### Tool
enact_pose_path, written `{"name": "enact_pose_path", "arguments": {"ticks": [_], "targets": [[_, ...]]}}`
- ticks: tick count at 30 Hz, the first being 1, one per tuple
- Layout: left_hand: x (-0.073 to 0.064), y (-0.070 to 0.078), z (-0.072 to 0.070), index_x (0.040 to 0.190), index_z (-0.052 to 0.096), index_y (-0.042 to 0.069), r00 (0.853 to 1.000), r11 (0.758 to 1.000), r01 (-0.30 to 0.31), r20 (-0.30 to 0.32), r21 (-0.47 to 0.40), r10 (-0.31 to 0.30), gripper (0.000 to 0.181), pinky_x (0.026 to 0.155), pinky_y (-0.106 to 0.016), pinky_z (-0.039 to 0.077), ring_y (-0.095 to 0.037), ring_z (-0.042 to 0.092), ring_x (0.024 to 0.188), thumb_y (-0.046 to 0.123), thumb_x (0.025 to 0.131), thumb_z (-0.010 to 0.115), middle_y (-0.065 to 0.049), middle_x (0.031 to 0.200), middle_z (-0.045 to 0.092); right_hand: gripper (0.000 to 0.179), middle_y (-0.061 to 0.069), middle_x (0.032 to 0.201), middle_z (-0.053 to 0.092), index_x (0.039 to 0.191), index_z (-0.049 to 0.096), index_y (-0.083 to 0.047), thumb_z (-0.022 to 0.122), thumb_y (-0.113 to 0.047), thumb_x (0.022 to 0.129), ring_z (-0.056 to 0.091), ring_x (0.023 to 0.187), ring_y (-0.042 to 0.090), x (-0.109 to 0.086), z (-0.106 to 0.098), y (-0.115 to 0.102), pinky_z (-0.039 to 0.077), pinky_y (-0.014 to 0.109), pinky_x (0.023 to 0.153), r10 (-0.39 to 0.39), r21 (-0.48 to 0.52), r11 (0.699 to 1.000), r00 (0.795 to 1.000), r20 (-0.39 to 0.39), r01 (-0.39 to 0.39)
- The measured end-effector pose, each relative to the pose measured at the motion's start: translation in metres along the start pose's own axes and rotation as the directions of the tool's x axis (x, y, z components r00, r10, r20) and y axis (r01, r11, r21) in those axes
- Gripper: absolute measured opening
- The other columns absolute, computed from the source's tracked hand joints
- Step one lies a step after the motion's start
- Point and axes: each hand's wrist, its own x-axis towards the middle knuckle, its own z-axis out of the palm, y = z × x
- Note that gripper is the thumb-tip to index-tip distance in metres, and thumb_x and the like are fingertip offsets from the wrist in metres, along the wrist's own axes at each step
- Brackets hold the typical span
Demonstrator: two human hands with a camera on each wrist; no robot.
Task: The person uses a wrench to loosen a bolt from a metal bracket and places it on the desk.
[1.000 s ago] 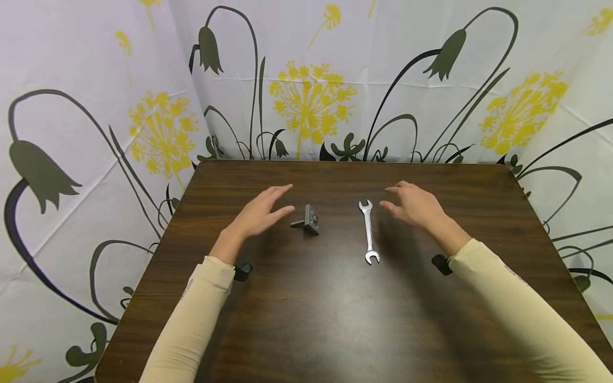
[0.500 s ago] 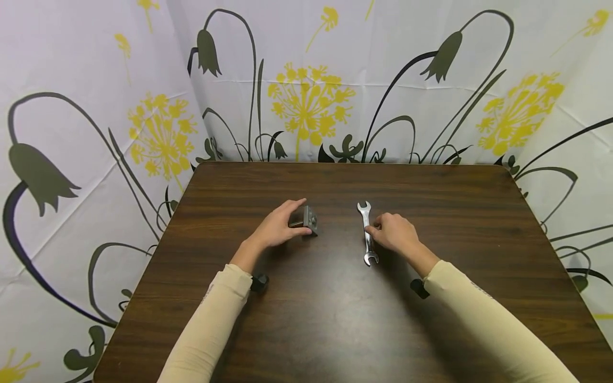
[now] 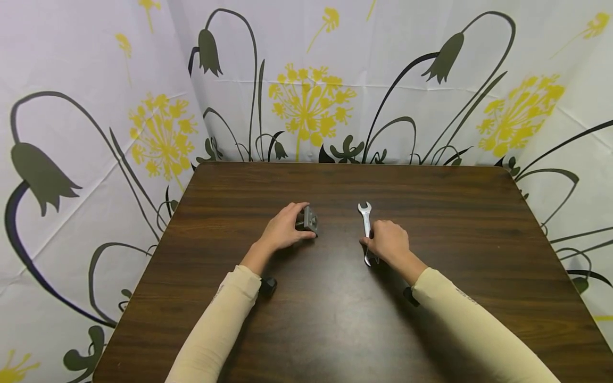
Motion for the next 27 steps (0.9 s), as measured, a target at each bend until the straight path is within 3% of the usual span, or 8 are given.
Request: {"name": "enact_pose_path", "arguments": {"ticks": [7,15,21,27], "targets": [[0.003,0.005,0.001,0.142,0.041,0.019,0.999,0.999,0.023,0.026,0.049,-0.024,0.082,0.094,-0.048,0.045,-0.022,0.049,0.118,0.050,0.075,0.077,-0.004,0.132,0.052,0.022,0.002,0.065,0.061,0.071,0.063,-0.012,0.072,-0.029,0.082,0.057,0.058,0.022,-0.001,-0.005,0.001,0.047,0.041,0.051,0.016,0.039,0.999,0.999,0.028,-0.017],[0.000,0.005,-0.001,0.135,0.046,0.020,1.000,0.997,0.023,0.001,0.071,-0.024,0.077,0.093,-0.046,0.047,-0.021,0.054,0.115,0.049,0.073,0.079,-0.002,0.130,0.054,0.006,0.013,0.079,0.060,0.075,0.061,-0.006,0.067,-0.008,0.074,0.061,0.074,0.037,-0.002,0.000,-0.001,0.049,0.050,0.063,-0.026,0.007,1.000,0.999,-0.031,0.026],[-0.005,0.008,-0.001,0.133,0.048,0.017,0.999,0.999,-0.019,-0.029,0.051,0.020,0.076,0.088,-0.044,0.049,-0.022,0.058,0.106,0.043,0.071,0.083,-0.002,0.124,0.057,0.019,0.019,0.086,0.058,0.087,0.056,0.001,0.066,-0.004,0.072,0.059,0.080,0.038,-0.001,-0.001,-0.003,0.049,0.051,0.072,-0.044,-0.011,0.999,0.997,0.055,0.045],[-0.008,0.009,0.001,0.131,0.049,0.017,0.996,0.998,-0.063,-0.055,0.025,0.064,0.074,0.085,-0.044,0.050,-0.022,0.059,0.103,0.039,0.070,0.085,-0.002,0.121,0.059,0.022,0.014,0.090,0.055,0.096,0.058,0.000,0.062,-0.003,0.075,0.054,0.080,0.030,-0.001,-0.006,-0.005,0.048,0.046,0.073,-0.051,0.033,0.998,0.988,0.149,0.047]]}}
